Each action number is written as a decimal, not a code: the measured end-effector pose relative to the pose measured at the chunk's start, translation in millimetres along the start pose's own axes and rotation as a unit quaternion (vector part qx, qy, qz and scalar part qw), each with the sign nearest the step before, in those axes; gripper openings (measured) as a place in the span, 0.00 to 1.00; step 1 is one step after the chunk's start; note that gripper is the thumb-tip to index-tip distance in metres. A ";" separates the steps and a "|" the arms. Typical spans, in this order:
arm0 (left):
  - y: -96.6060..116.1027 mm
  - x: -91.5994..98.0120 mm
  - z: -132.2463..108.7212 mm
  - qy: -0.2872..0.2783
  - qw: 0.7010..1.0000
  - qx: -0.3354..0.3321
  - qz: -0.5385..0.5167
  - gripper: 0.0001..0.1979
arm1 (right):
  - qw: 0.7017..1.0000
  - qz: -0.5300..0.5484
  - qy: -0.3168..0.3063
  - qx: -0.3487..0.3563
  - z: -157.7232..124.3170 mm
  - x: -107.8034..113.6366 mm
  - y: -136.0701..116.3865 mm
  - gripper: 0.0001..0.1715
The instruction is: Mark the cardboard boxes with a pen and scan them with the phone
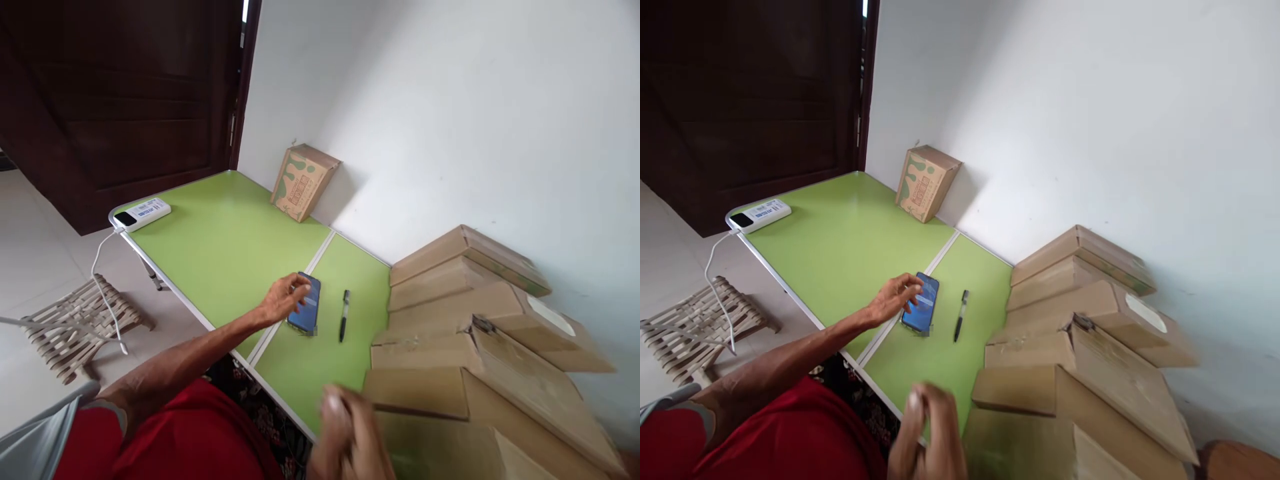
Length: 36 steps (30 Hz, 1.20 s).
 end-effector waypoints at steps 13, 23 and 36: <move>78.0 124.9 184.6 0.246 0.968 -0.038 0.042 0.34 | 0.996 0.054 -0.002 0.077 236.3 -143.7 29.7 0.29; 144.2 144.2 301.4 0.233 0.967 -0.050 0.088 0.31 | 0.991 0.123 -0.020 0.054 429.6 -204.7 62.9 0.48; 58.6 124.9 81.5 0.314 0.930 -0.191 -0.013 0.29 | 0.964 0.262 -0.048 0.020 271.8 -191.5 19.8 0.48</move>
Point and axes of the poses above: each hand's wrist, its own z-axis towards the middle knuckle, its own x-axis out of the back of the hand, y = z × x, the point moved 2 cm from there along z, towards the middle knuckle, and after that the axes turned 9 degrees about x, right-handed, at the moved point
